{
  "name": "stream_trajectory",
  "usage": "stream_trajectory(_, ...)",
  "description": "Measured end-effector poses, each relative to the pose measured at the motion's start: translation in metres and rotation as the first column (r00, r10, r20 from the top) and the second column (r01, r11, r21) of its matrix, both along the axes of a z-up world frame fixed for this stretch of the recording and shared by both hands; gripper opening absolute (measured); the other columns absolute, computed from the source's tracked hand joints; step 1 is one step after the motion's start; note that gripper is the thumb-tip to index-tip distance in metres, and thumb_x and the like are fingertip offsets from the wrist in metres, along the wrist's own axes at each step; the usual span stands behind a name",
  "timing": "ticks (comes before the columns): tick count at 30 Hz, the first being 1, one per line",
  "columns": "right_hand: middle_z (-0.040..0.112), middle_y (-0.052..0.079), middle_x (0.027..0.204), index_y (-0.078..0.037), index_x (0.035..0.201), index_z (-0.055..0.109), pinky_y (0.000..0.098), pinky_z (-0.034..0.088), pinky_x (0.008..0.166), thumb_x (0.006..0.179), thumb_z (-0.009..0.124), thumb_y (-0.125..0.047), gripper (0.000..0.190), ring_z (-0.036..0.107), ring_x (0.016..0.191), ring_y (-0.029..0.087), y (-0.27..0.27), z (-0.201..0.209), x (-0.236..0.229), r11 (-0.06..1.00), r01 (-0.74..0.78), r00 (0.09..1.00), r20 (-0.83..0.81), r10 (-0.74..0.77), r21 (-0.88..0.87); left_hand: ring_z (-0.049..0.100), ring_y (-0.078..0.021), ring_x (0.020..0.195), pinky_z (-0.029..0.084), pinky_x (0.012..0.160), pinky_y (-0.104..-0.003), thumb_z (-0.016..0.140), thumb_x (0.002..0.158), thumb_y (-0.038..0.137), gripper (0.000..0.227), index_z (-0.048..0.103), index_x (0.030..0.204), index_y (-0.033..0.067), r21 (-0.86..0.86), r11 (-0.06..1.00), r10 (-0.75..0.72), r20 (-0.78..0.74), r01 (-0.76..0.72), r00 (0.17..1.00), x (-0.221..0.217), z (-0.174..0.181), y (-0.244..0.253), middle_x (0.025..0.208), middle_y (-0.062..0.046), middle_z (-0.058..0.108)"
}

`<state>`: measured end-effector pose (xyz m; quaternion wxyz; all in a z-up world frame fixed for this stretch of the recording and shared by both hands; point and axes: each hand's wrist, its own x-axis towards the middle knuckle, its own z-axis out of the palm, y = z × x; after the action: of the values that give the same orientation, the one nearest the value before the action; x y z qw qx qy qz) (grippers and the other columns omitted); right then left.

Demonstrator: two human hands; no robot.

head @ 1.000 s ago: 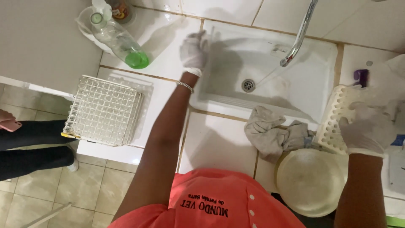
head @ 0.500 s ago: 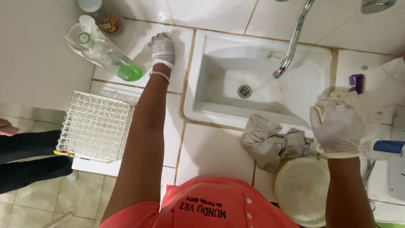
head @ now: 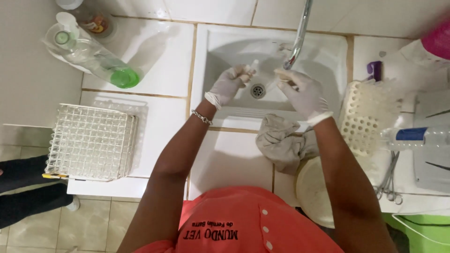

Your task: A person wearing gloves rinses and scrubs small laboratory tubes under a running faucet in a sink.

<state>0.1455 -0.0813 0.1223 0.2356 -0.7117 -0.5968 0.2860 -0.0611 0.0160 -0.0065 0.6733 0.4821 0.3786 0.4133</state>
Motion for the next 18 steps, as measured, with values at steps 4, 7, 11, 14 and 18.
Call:
stream_trajectory(4, 0.073, 0.010, 0.120, -0.015, 0.123, 0.073, 0.0401, 0.059, 0.091, 0.095, 0.073, -0.021, 0.029, 0.068, 0.114, 0.029, 0.018, -0.027, -0.004, 0.988, 0.046, 0.993, -0.117, -0.029, 0.146, 0.052, -0.0075, 0.072, 0.052, 0.063, -0.021, 0.057, 0.100, -0.004, 0.026, 0.069, 0.122, 0.0037, -0.006, 0.984, -0.173, 0.201, 0.178, 0.964, 0.058, -0.056, -0.010, 0.092, -0.005, 0.065)
stream_trajectory(7, 0.073, 0.005, 0.119, -0.019, 0.122, 0.074, 0.0369, 0.060, 0.091, 0.094, 0.075, -0.028, 0.028, 0.068, 0.115, 0.025, 0.026, -0.038, -0.002, 0.988, 0.084, 0.988, -0.142, -0.066, 0.131, 0.047, 0.0014, 0.064, 0.047, 0.057, -0.013, 0.054, 0.099, -0.004, 0.026, 0.070, 0.118, 0.0061, 0.000, 0.976, -0.211, 0.227, 0.217, 0.951, 0.064, -0.033, -0.016, 0.087, 0.001, 0.062)
stream_trajectory(11, 0.073, 0.010, 0.119, -0.015, 0.121, 0.074, 0.0394, 0.060, 0.092, 0.095, 0.075, -0.024, 0.028, 0.068, 0.115, 0.028, 0.026, -0.043, 0.006, 0.990, 0.081, 0.981, -0.187, -0.059, 0.115, 0.064, -0.0032, 0.077, 0.063, 0.071, -0.022, 0.062, 0.100, 0.002, 0.027, 0.067, 0.126, 0.0088, -0.064, 0.978, -0.183, 0.210, 0.200, 0.960, 0.071, -0.069, -0.006, 0.098, -0.003, 0.070)
stream_trajectory(14, 0.073, 0.006, 0.118, -0.019, 0.118, 0.074, 0.0381, 0.059, 0.094, 0.097, 0.073, -0.026, 0.022, 0.069, 0.113, 0.025, 0.022, -0.029, -0.001, 0.992, 0.094, 0.973, -0.219, -0.072, 0.089, 0.071, -0.0060, 0.082, 0.064, 0.071, -0.020, 0.062, 0.102, 0.005, 0.024, 0.067, 0.125, 0.0087, -0.079, 0.972, -0.203, 0.194, 0.221, 0.960, 0.065, -0.056, -0.009, 0.099, -0.002, 0.071)
stream_trajectory(18, 0.073, 0.012, 0.117, -0.014, 0.118, 0.073, 0.0429, 0.059, 0.093, 0.098, 0.073, -0.020, 0.020, 0.069, 0.114, 0.029, 0.018, -0.028, 0.000, 0.977, 0.095, 0.974, -0.218, -0.052, 0.192, 0.074, -0.0091, 0.081, 0.065, 0.068, -0.019, 0.059, 0.103, 0.008, 0.022, 0.067, 0.124, 0.0080, -0.088, 0.967, -0.217, 0.191, 0.237, 0.957, 0.066, -0.052, -0.015, 0.096, -0.004, 0.075)
